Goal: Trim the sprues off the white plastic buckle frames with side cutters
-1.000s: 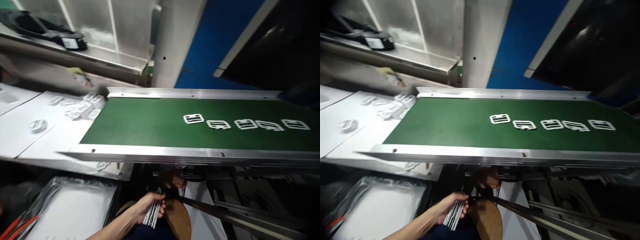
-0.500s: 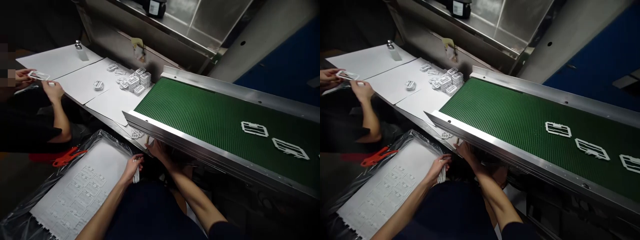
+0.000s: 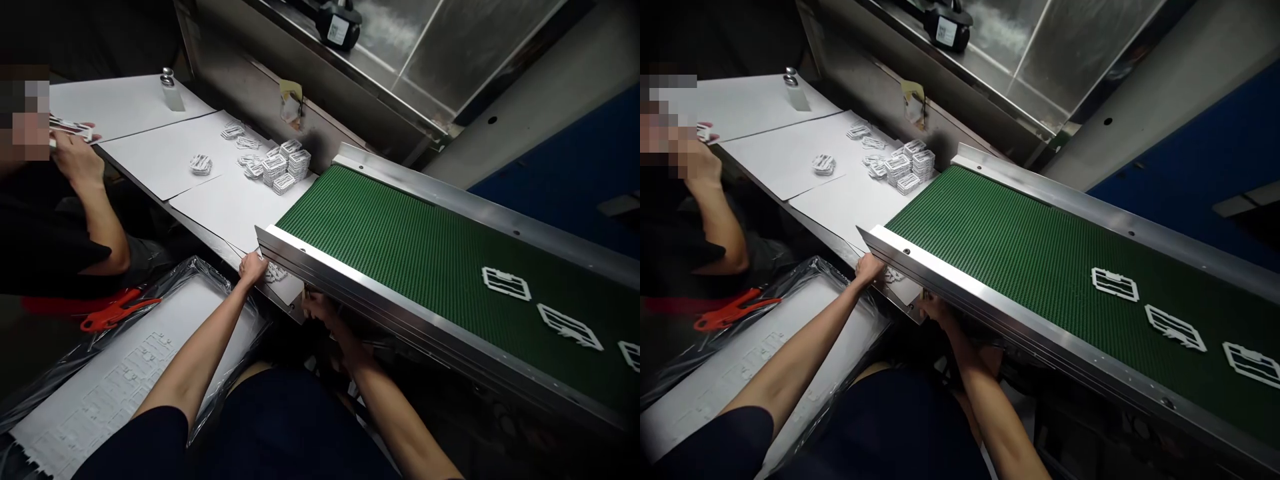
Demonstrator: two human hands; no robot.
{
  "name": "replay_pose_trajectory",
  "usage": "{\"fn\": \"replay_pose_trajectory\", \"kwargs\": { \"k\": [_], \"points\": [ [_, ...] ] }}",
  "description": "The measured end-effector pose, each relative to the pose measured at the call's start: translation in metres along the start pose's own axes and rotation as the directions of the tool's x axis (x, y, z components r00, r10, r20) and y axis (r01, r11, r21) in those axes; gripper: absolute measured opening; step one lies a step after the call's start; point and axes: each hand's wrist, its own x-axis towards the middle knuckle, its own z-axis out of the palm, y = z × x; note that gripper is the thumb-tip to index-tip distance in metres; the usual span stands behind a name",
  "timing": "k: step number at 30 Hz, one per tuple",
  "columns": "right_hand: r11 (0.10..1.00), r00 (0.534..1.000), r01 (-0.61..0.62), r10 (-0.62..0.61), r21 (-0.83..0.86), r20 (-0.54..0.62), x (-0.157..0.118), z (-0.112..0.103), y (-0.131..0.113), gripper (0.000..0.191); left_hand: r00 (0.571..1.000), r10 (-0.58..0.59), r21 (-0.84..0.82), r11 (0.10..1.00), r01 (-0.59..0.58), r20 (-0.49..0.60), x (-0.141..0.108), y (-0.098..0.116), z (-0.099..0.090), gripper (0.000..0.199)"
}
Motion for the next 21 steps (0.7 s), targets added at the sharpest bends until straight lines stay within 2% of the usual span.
{"fn": "replay_pose_trajectory", "kwargs": {
  "k": [5, 9, 13, 16, 19, 21],
  "points": [
    [0.917, 0.995, -0.101, 0.090, 0.385, 0.047, -0.068, 0.008, 0.049, 0.044, 0.999, -0.024, 0.016, 1.000, 0.025, -0.022, 0.000, -0.001, -0.003, 0.027],
    [0.831, 0.990, -0.138, 0.121, 0.539, 0.066, -0.107, 0.021, 0.073, 0.031, 0.999, -0.024, -0.032, 0.999, 0.023, -0.042, -0.001, -0.008, -0.006, 0.021],
    [0.805, 0.995, -0.102, 0.083, 0.584, 0.058, -0.122, 0.030, 0.074, 0.022, 0.997, -0.027, -0.153, 0.988, 0.015, -0.074, -0.003, -0.011, -0.005, 0.019],
    [0.810, 0.999, -0.052, 0.048, 0.584, 0.023, -0.123, 0.035, 0.070, 0.022, 0.999, -0.013, -0.305, 0.952, -0.003, -0.051, -0.013, -0.008, -0.009, 0.018],
    [0.815, 1.000, -0.007, 0.021, 0.579, -0.018, -0.123, 0.038, 0.063, 0.019, 0.999, 0.016, -0.482, 0.876, 0.002, 0.033, -0.038, -0.009, -0.016, 0.018],
    [0.808, 0.999, 0.024, 0.008, 0.588, -0.051, -0.124, 0.037, 0.057, 0.016, 0.992, 0.046, -0.580, 0.814, 0.032, 0.119, -0.066, -0.014, -0.020, 0.019]
  ]
}}
